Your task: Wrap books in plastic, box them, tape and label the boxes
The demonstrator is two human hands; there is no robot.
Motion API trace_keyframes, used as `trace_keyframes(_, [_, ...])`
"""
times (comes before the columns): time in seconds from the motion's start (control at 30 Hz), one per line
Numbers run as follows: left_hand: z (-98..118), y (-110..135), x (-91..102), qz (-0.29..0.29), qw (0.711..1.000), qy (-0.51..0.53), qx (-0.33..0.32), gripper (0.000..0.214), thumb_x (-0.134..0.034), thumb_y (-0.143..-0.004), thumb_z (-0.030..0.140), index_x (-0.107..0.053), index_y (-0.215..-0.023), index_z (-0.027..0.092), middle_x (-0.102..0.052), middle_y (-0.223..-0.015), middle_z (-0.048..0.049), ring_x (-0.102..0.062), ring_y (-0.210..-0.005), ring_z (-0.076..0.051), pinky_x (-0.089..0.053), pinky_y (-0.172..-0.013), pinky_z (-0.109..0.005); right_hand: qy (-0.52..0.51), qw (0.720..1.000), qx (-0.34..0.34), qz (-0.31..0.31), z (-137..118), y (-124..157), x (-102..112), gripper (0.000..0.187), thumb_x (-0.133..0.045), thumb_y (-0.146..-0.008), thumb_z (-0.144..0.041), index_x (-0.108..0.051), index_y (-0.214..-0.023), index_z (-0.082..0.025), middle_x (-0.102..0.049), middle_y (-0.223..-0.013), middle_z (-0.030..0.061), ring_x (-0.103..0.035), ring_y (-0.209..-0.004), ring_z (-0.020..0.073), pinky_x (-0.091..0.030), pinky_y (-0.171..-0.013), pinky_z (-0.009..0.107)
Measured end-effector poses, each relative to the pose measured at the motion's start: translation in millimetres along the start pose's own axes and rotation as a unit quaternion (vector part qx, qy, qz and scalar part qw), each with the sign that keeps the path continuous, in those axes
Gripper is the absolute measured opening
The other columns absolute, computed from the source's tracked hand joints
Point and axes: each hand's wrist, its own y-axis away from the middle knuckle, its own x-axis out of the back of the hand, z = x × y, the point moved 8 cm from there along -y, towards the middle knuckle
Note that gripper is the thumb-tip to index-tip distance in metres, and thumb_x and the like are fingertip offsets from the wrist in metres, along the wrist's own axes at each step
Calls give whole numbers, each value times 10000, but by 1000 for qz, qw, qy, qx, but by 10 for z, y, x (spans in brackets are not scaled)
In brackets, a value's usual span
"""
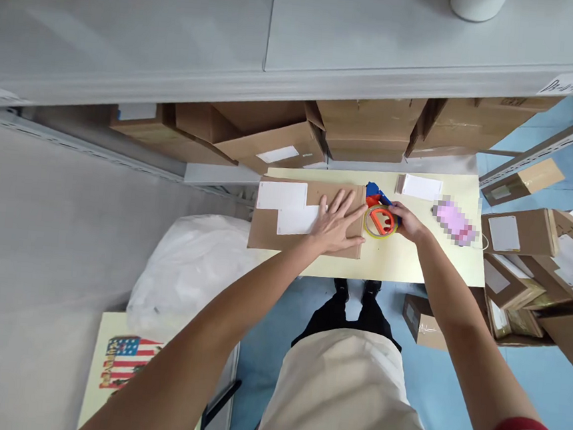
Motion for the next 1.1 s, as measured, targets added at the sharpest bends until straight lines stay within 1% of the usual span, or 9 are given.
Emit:
trace_keyframes(0.1, [-19,-58,-18,6,999,5,34,837,-527,-868,670,-231,-1577,338,-66,-1684,-107,-58,-1528,-414,-28,-1137,-713,-3,1000,-3,-13,-15,-2,-10,711,-682,-584,-220,-549,-1279,-289,-653,-952,-18,-559,-792,167,-481,-715,306])
trace_keyframes(0.2, [-19,-71,-35,-1,999,6,47,843,-532,-864,678,-222,-1577,351,-56,-1686,-93,-50,-1530,-407,-11,-1136,-717,25,1000,-3,-18,148,171,-51,822,-618,-590,-176,-490,-1394,-287,-658,-941,-20,-544,-768,161,-479,-716,306])
trace_keyframes(0.43, [-34,-79,-39,-13,997,18,69,826,-517,-880,670,-205,-1579,361,-26,-1690,-66,-7,-1540,-368,34,-1144,-703,125,991,-30,-36,909,1135,-191,916,-571,-634,-151,-354,-1514,-282,-685,-1129,30,-620,-829,186,-533,-755,342])
trace_keyframes(0.53, [-32,-89,-58,-15,997,26,70,839,-527,-872,672,-200,-1580,361,-13,-1692,-50,25,-1535,-387,54,-1147,-691,213,974,-37,-71,1048,1422,-288,913,-575,-647,-133,-359,-1523,-271,-695,-1162,49,-660,-899,214,-547,-806,373])
trace_keyframes(0.6, [-31,-90,-69,-10,997,29,69,851,-537,-868,669,-197,-1582,356,-8,-1693,-44,50,-1532,-395,63,-1149,-684,310,947,-9,-84,967,1416,-382,878,-600,-663,-135,-406,-1507,-276,-696,-1147,59,-671,-905,225,-540,-813,365])
trace_keyframes(0.7, [-33,-86,-80,3,997,38,64,856,-546,-865,659,-197,-1583,351,1,-1693,-43,68,-1526,-413,73,-1146,-688,488,863,27,-130,781,1238,-620,736,-655,-673,-149,-579,-1392,-287,-690,-996,74,-666,-801,229,-507,-768,346])
trace_keyframes(0.8, [-31,-76,-56,17,997,55,44,835,-538,-868,653,-209,-1579,362,-14,-1693,-39,52,-1526,-423,65,-1142,-702,556,816,57,-149,561,1158,-790,691,-632,-695,-144,-608,-1367,-304,-660,-937,75,-648,-751,207,-472,-723,317])
trace_keyframes(1.0, [-165,15,100,16,982,185,23,816,-398,-931,633,-110,-1601,267,-80,-1681,-82,-19,-1549,-320,76,-1180,-635,505,853,69,-112,15,1544,-643,731,-658,-713,-212,-541,-1430,-294,-671,-993,68,-645,-785,207,-496,-715,326])
trace_keyframes(1.1, [-302,118,187,41,955,294,16,832,-417,-905,659,-215,-1585,225,-191,-1660,-103,-141,-1539,-298,-71,-1224,-548,439,889,88,-94,-319,1722,-586,704,-700,-745,-317,-535,-1429,-288,-678,-1163,77,-662,-961,255,-526,-831,376])
